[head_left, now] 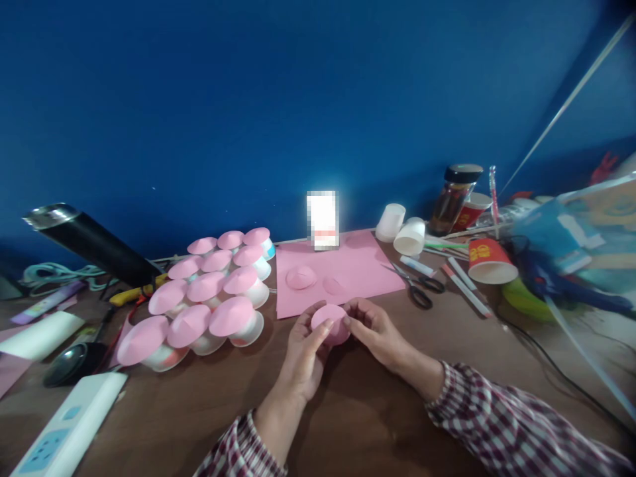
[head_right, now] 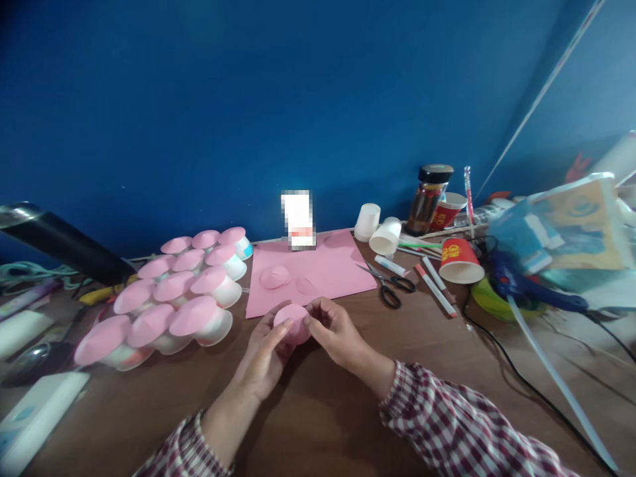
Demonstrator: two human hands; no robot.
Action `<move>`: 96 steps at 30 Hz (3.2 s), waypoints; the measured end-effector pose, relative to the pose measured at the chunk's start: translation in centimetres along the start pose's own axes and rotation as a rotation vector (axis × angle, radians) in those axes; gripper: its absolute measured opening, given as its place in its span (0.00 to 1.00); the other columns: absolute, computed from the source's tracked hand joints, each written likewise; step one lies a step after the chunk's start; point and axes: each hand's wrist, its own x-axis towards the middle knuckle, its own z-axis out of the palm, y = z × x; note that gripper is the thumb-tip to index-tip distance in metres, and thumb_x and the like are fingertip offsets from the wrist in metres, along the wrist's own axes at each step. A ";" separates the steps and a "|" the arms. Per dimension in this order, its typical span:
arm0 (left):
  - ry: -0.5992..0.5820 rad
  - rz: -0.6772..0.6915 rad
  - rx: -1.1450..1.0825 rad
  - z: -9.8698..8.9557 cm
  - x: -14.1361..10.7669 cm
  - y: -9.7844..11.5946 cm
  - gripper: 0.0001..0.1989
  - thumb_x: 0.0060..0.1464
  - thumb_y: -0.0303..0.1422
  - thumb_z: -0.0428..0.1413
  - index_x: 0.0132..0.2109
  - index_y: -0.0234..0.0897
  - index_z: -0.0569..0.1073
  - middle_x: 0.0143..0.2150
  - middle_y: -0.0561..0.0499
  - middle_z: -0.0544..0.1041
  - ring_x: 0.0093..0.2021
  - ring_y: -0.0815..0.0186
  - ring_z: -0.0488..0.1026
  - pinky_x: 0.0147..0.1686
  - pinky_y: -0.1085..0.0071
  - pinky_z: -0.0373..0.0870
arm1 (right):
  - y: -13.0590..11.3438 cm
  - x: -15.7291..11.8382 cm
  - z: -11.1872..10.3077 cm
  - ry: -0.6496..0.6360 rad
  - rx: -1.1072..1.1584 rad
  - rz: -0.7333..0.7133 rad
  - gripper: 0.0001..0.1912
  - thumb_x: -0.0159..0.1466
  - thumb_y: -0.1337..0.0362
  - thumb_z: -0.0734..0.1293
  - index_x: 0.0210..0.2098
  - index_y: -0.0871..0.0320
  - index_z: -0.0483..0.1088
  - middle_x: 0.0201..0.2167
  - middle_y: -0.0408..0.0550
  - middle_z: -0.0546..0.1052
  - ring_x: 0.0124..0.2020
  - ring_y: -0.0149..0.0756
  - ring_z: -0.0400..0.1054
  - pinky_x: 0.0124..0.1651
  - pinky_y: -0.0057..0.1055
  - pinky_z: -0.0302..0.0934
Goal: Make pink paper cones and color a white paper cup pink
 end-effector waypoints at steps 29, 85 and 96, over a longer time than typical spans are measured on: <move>0.000 -0.017 -0.081 -0.1 0.4 -0.1 0.06 0.43 0.28 0.64 0.31 0.33 0.74 0.28 0.54 0.76 0.30 0.71 0.72 0.35 0.74 0.68 | -1.7 -1.0 -13.3 0.190 -1.463 -0.165 0.07 0.63 0.64 0.61 0.36 0.59 0.70 0.38 0.57 0.75 0.43 0.48 0.67 0.49 0.45 0.56; -0.036 0.014 0.113 -1.2 1.0 1.6 0.08 0.45 0.30 0.63 0.29 0.31 0.71 0.23 0.55 0.69 0.25 0.75 0.66 0.28 0.77 0.65 | -1.5 -1.5 -3.9 -0.329 -0.402 0.097 0.16 0.53 0.65 0.71 0.42 0.60 0.72 0.29 0.42 0.71 0.30 0.31 0.62 0.32 0.25 0.58; -0.134 -0.030 0.145 -1.2 0.7 2.0 0.08 0.46 0.30 0.62 0.32 0.29 0.74 0.25 0.52 0.72 0.27 0.73 0.68 0.31 0.75 0.66 | -1.4 -1.4 -4.4 -0.357 -0.371 0.086 0.15 0.55 0.61 0.70 0.41 0.60 0.73 0.33 0.45 0.74 0.33 0.35 0.65 0.35 0.26 0.60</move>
